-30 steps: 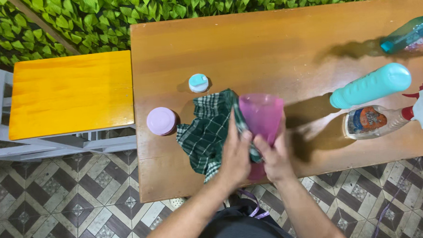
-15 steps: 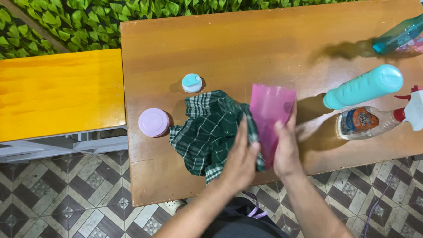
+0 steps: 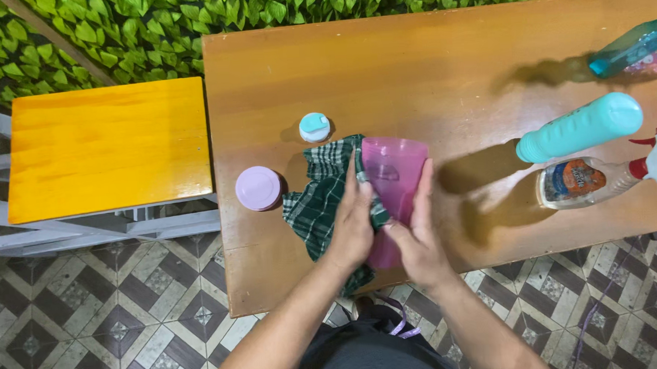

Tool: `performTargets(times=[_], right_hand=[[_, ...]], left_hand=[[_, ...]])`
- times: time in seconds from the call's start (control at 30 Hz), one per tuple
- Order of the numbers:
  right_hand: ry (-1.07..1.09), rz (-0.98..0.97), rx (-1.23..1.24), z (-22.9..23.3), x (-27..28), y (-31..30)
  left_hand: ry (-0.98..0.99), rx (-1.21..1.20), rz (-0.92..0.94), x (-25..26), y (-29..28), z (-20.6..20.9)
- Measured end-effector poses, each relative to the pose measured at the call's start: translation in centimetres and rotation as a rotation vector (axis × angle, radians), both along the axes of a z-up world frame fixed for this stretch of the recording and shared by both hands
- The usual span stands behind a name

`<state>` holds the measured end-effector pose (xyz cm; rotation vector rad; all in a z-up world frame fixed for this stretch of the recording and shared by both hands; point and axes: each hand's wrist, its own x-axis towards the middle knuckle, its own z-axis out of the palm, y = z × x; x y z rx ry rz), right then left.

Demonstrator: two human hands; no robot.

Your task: The person moves multiple colorful plastic containers from a yellow shelf into a black tray, then wipes two containers with a cloth and spray cleaner before placing them back into the tray.

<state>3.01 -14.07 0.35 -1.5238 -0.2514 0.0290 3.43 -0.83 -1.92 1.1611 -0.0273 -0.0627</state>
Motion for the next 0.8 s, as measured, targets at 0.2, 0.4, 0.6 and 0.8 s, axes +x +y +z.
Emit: performTargets(times=[0.2, 0.4, 0.6, 0.8], right_hand=[[0.016, -0.416, -0.212, -0.4, 4.0, -2.8], [-0.115, -0.278, -0.148, -1.3, 2.7, -3.8], [0.017, -0.045, -0.222, -2.9, 1.5, 0.0], [0.005, -0.006, -0.591, -0.1, 0.6, 3.1]], left_hand=[[-0.123, 0.660, -0.344, -1.7, 1.5, 1.2], [0.028, 1.403, 0.013, 2.0, 11.4, -0.1], [-0.098, 1.727, 0.016, 2.6, 17.0, -3.3], [0.032, 0.798, 0.154, 0.9, 19.4, -5.4]])
